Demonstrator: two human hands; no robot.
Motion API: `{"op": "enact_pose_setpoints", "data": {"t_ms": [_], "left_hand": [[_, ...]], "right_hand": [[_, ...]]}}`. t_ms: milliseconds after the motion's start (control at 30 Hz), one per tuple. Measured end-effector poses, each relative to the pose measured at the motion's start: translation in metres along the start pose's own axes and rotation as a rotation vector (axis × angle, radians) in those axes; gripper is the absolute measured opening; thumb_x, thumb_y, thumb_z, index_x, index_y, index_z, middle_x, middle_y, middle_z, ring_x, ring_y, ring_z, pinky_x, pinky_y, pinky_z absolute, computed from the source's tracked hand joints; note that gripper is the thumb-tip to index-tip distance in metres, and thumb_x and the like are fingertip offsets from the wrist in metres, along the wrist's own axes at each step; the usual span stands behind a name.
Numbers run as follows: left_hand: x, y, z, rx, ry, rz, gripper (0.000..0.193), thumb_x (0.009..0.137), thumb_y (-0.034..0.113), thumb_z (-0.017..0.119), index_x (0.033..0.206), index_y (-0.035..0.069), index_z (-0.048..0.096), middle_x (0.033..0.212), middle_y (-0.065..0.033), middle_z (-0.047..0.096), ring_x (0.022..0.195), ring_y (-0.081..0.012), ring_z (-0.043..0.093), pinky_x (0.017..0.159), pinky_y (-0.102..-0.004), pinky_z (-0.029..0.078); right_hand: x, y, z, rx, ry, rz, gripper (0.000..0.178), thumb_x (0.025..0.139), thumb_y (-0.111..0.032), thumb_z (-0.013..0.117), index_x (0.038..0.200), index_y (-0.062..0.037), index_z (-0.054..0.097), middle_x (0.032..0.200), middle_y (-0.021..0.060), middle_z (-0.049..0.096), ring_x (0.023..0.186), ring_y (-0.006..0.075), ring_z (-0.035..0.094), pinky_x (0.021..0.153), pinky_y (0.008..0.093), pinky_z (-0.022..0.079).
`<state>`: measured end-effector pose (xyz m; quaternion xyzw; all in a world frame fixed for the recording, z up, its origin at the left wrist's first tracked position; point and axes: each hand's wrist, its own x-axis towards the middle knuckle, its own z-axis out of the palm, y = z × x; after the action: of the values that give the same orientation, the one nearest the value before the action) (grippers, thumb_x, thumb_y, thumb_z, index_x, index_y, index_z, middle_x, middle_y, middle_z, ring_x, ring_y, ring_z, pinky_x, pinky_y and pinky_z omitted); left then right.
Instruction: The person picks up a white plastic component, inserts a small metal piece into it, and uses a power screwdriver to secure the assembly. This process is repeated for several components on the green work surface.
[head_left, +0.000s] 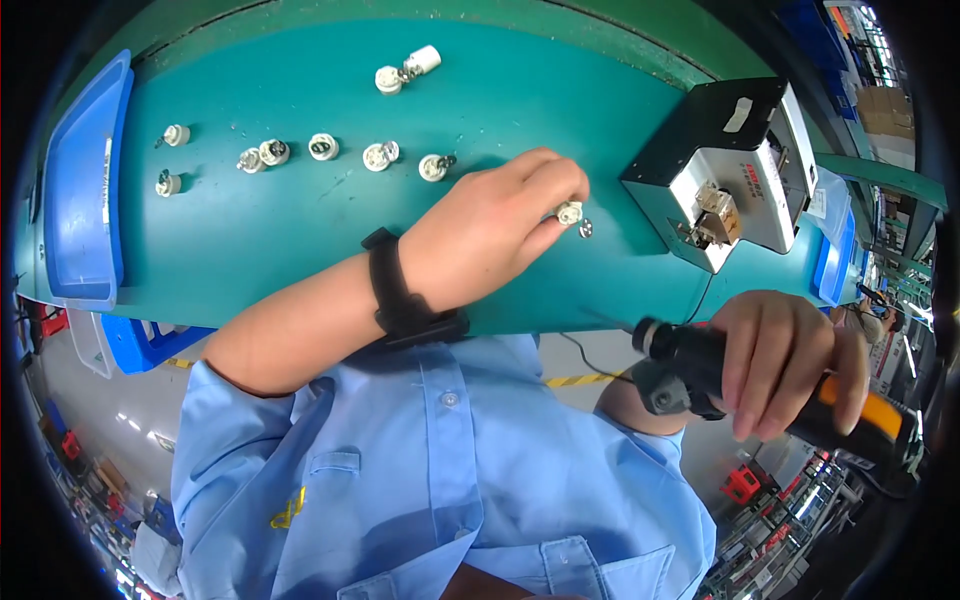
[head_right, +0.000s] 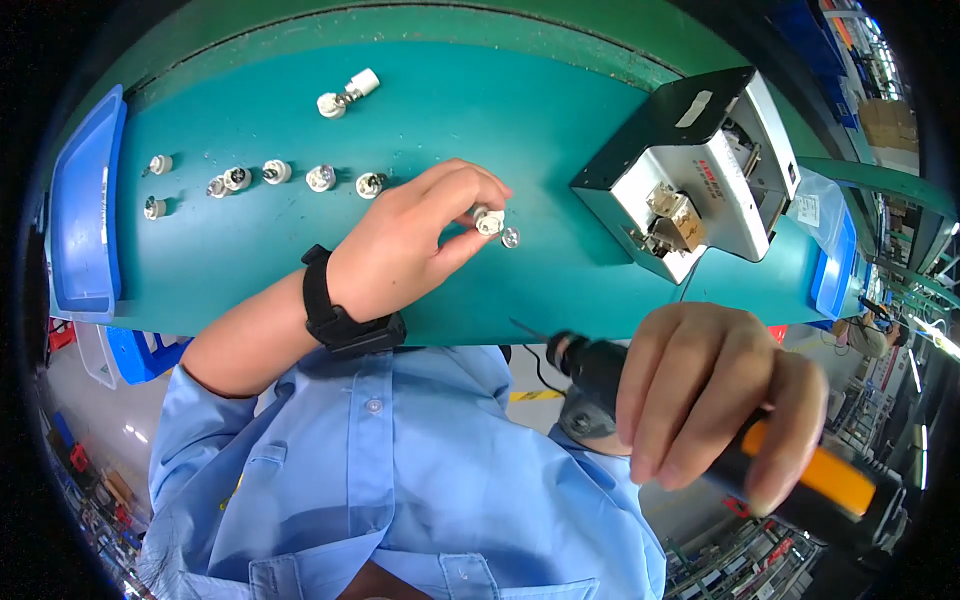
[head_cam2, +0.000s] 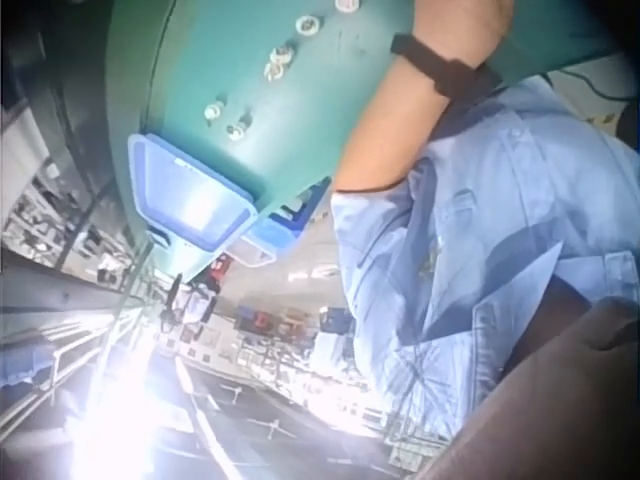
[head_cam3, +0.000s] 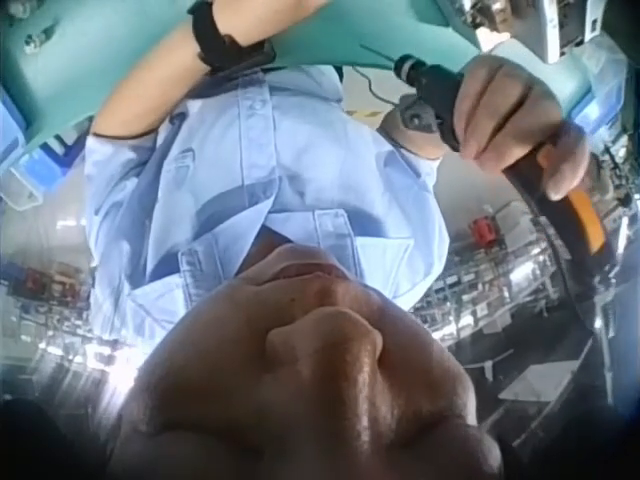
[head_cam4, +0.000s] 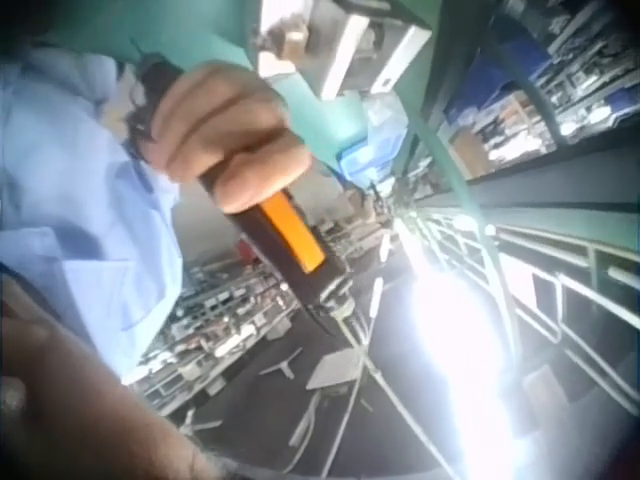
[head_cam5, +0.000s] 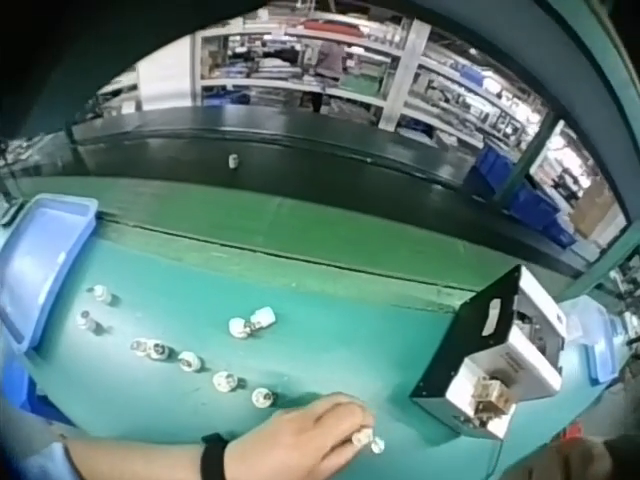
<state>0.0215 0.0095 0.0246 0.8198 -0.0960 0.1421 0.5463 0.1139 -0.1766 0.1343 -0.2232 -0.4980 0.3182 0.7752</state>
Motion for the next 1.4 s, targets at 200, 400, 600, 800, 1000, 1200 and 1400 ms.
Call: {"op": "enact_pose_setpoints", "data": {"t_ms": [200,400,600,800,1000,1200,1400], "left_hand": [[0.021,0.027,-0.036,-0.047,0.057,0.066,0.030,0.076,-0.004,0.072,0.103,0.004,0.061,0.101,-0.0089,0.062,0.085,-0.0181,0.065,0.067,-0.0255,0.056],[0.034,0.046,-0.052,-0.254,0.160,-0.016,0.025,0.074,-0.005,0.074,0.097,0.002,0.065,0.097,-0.0077,0.062,0.082,-0.0148,0.065,0.065,-0.0236,0.054],[0.034,0.050,-0.065,-0.136,0.170,0.034,0.025,0.073,-0.005,0.075,0.096,0.000,0.065,0.093,-0.0078,0.062,0.076,-0.0139,0.065,0.064,-0.0223,0.053],[0.039,0.049,-0.070,0.121,0.221,0.213,0.026,0.071,-0.006,0.074,0.094,-0.001,0.064,0.091,-0.0100,0.062,0.073,-0.0164,0.066,0.060,-0.0256,0.054],[0.044,0.048,-0.064,0.277,0.229,0.316,0.023,0.071,-0.007,0.073,0.091,-0.002,0.063,0.090,-0.0110,0.062,0.072,-0.0194,0.066,0.058,-0.0282,0.055],[0.045,0.044,-0.059,0.118,0.248,0.169,0.017,0.076,-0.002,0.070,0.089,0.001,0.059,0.088,-0.0106,0.060,0.077,-0.0224,0.066,0.061,-0.0294,0.054],[0.050,0.031,-0.058,-0.409,0.192,-0.053,0.021,0.080,-0.006,0.068,0.093,0.000,0.053,0.098,-0.0112,0.061,0.090,-0.0190,0.068,0.072,-0.0269,0.057]], "right_hand": [[-0.019,0.010,-0.015,0.337,-0.038,0.261,0.020,0.091,-0.016,0.060,0.098,0.0025,0.064,0.091,0.0183,0.059,0.078,0.0289,0.064,0.066,0.0356,0.056],[-0.002,0.021,-0.022,-0.581,0.222,0.300,0.049,0.073,-0.003,0.077,0.115,0.0047,0.054,0.109,0.0191,0.058,0.088,0.0239,0.064,0.073,0.0328,0.057],[0.032,0.043,-0.003,-0.919,0.438,0.452,0.037,0.074,0.007,0.065,0.111,0.0076,0.058,0.106,0.0153,0.063,0.089,0.0171,0.066,0.078,0.0269,0.054],[0.047,0.050,0.007,-1.020,0.508,0.436,0.027,0.075,0.008,0.061,0.102,0.0072,0.062,0.094,0.0105,0.067,0.086,0.0144,0.066,0.079,0.0256,0.053],[0.049,0.058,0.008,-1.263,0.468,0.359,0.022,0.075,0.007,0.061,0.097,0.0057,0.062,0.092,0.0096,0.068,0.083,0.0125,0.066,0.075,0.0238,0.054],[0.043,0.060,0.001,-1.261,0.534,0.342,0.023,0.076,0.007,0.060,0.098,0.0057,0.062,0.092,0.0098,0.068,0.080,0.0120,0.066,0.073,0.0233,0.054],[0.045,0.050,0.011,-0.976,0.672,0.367,0.021,0.080,0.006,0.062,0.101,0.0064,0.062,0.095,0.0110,0.068,0.082,0.0128,0.066,0.074,0.0231,0.054]]}}
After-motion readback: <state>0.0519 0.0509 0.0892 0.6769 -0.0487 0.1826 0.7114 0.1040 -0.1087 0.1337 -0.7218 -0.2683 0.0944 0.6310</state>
